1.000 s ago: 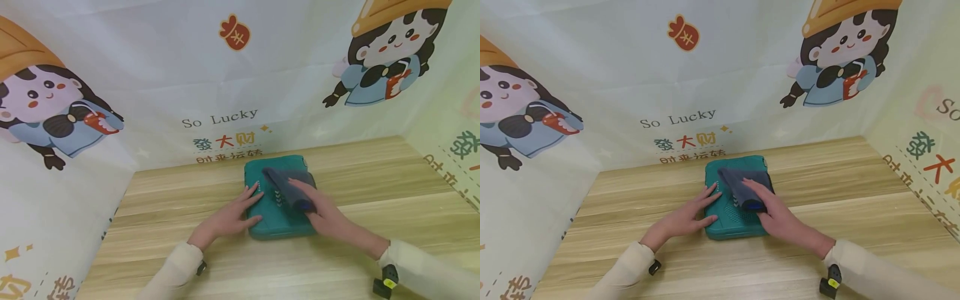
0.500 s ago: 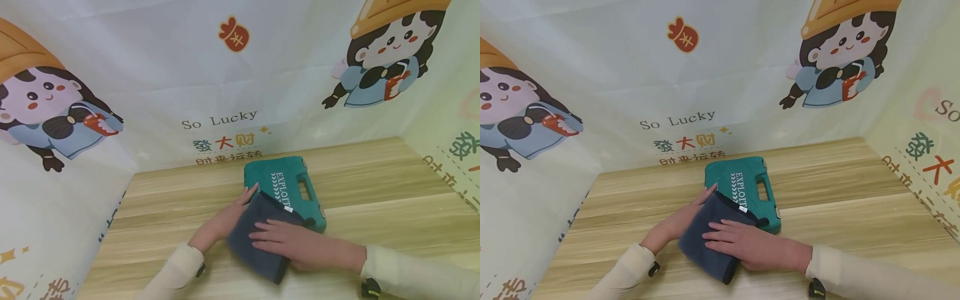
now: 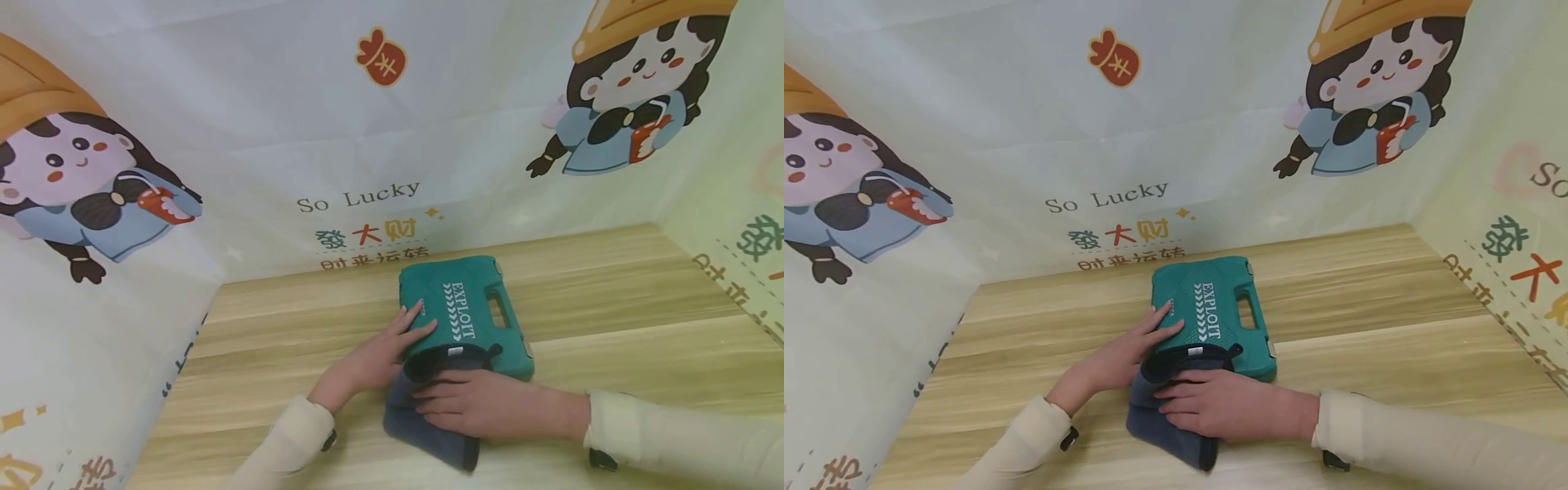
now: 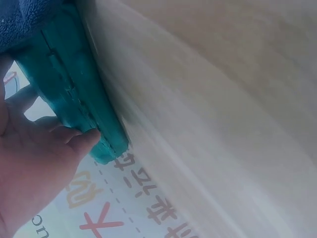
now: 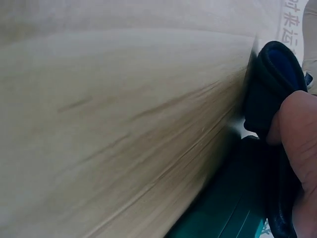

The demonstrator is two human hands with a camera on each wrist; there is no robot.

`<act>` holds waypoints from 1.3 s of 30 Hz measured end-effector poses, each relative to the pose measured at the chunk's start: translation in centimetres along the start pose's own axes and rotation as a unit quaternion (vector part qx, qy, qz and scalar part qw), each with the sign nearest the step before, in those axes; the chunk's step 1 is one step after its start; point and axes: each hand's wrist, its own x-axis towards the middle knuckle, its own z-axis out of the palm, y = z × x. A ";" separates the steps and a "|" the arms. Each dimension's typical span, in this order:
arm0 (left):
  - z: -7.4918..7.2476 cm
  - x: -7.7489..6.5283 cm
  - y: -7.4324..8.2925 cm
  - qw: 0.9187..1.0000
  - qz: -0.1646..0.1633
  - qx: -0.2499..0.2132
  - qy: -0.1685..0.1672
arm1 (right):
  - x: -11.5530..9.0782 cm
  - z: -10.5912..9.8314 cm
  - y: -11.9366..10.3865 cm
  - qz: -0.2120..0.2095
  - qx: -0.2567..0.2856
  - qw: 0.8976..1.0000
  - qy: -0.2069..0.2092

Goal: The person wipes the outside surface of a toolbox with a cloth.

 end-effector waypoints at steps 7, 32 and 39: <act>0.0 0.3 0.1 1.000 0.008 -0.008 0.003 | -0.5 0.0 -0.1 0.006 -0.011 1.000 -0.014; -0.1 0.4 -0.1 1.000 -0.012 -0.013 0.003 | -4.8 -1.3 0.5 0.021 0.048 0.998 -0.034; 0.0 0.4 0.0 1.000 -0.013 -0.017 0.003 | -6.9 -1.8 0.9 0.026 0.071 0.997 -0.016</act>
